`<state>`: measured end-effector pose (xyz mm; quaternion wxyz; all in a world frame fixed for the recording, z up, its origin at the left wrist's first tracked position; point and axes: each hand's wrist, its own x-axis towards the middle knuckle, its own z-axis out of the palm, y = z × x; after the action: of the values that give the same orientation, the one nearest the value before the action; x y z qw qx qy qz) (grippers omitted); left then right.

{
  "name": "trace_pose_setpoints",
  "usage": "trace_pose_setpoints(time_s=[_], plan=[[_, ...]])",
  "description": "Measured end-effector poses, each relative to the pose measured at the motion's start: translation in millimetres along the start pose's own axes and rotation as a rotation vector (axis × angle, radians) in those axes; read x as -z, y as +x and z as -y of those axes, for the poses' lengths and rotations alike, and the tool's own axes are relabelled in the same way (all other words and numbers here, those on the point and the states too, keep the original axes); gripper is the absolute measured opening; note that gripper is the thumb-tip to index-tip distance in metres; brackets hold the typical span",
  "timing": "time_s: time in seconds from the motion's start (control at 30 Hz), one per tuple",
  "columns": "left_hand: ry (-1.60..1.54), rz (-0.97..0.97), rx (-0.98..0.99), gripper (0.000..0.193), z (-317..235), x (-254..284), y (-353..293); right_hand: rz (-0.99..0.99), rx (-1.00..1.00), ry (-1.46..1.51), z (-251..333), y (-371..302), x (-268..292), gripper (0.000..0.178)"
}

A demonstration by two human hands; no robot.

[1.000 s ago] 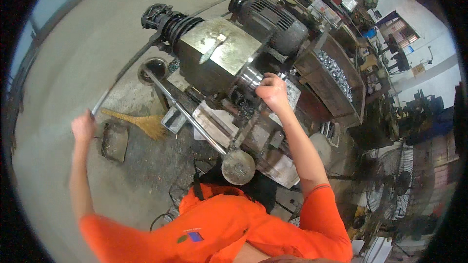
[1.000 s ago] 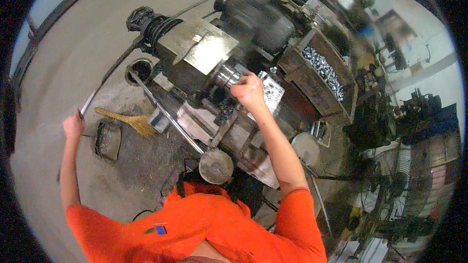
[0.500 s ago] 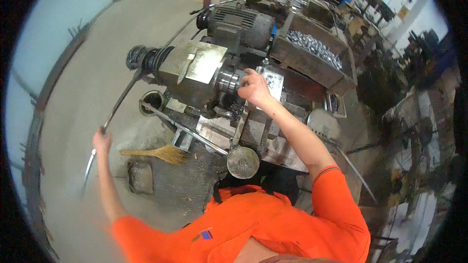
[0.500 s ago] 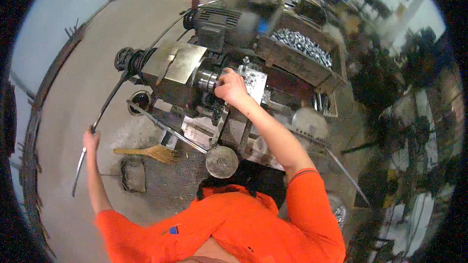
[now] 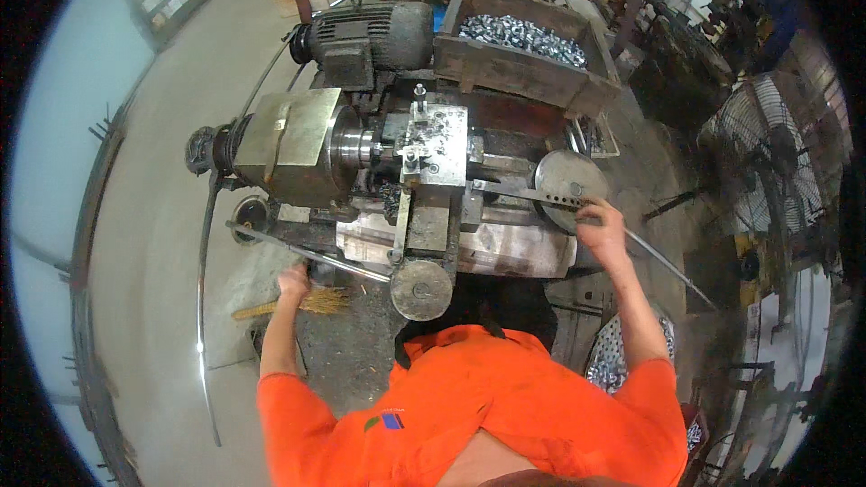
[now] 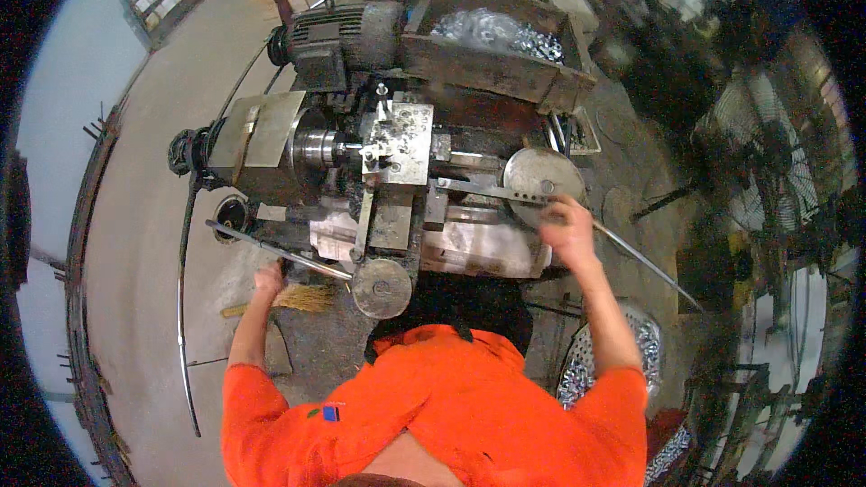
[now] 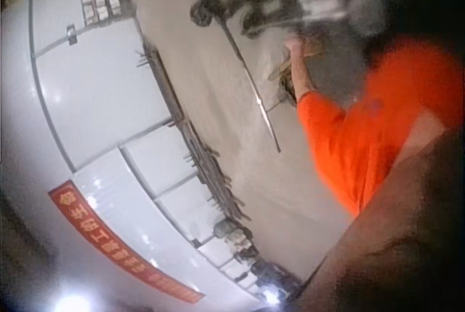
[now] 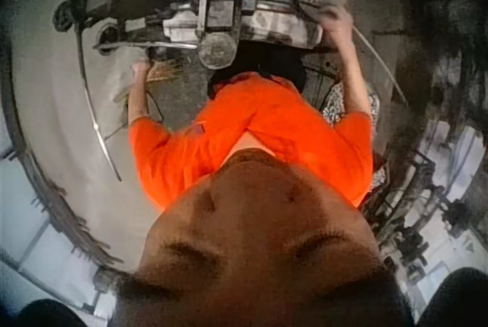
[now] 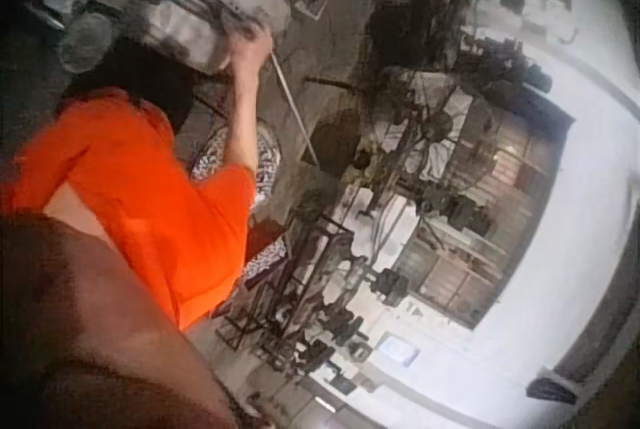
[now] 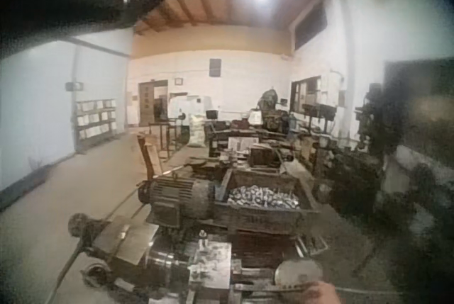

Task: The person operates a metal turning machine in a workshop, repeatedly picking up small metal parts from a perforated tray, placing them into the machine, and using a long metal rod to manipulate the parts during processing. The person continues this cycle throughout the clip.

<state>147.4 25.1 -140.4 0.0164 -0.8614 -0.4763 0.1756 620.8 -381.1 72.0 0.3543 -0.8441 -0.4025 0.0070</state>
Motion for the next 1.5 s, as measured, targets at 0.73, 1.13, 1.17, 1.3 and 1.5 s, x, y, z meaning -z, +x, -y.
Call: trace_pose_setpoints(time_s=[0.73, 1.13, 1.17, 1.3, 1.5], plan=[[-1.459, -0.217, 0.358, 0.053, 34, 121, -30, 0.092, -0.723, -0.763, -197, -170, 84, 0.031], [-1.446, -0.242, 0.38, 0.046, 7, 102, -9, 0.095, -0.928, 0.395, -75, -244, 14, 0.033], [-1.432, -0.231, 0.372, 0.048, 5, 105, -11, 0.081, -0.899, 0.404, -73, -246, 12, 0.031], [-1.35, -0.133, 0.384, 0.057, 7, 108, -8, 0.074, -0.8, 0.36, -93, -261, 0, 0.027], [-1.279, -0.015, 0.417, 0.056, 15, 115, -10, 0.013, -0.754, 0.126, -104, -237, 32, 0.038]])
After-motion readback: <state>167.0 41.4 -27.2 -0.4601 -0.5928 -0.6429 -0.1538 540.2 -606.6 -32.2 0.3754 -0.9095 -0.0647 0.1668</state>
